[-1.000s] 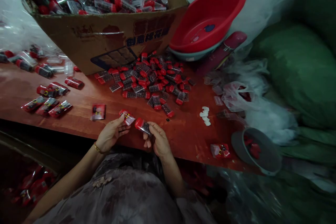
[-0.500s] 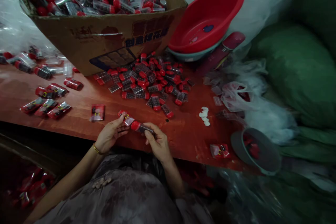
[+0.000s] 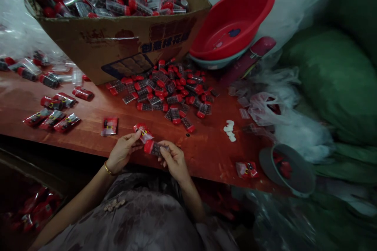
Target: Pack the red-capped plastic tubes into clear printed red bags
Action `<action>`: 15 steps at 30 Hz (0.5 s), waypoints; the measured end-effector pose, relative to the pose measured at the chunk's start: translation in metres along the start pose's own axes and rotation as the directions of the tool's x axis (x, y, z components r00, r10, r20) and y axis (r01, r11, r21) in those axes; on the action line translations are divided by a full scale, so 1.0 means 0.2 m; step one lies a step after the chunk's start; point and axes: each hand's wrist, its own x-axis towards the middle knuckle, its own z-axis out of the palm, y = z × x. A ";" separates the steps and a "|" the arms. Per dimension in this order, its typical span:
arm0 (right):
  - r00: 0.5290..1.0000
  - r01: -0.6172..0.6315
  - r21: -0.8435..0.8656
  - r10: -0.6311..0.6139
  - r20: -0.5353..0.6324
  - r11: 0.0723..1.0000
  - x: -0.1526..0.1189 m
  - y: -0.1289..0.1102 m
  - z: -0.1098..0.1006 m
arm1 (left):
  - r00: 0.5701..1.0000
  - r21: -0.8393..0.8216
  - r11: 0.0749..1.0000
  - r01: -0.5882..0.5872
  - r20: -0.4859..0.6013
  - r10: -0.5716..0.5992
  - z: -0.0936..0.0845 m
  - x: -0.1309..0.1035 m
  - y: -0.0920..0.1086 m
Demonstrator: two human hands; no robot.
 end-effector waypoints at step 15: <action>0.998 0.001 0.041 0.002 -0.063 0.999 0.02 0.02 0.05 | 0.970 0.087 0.968 -0.235 0.079 0.228 0.01 -0.01 -0.04</action>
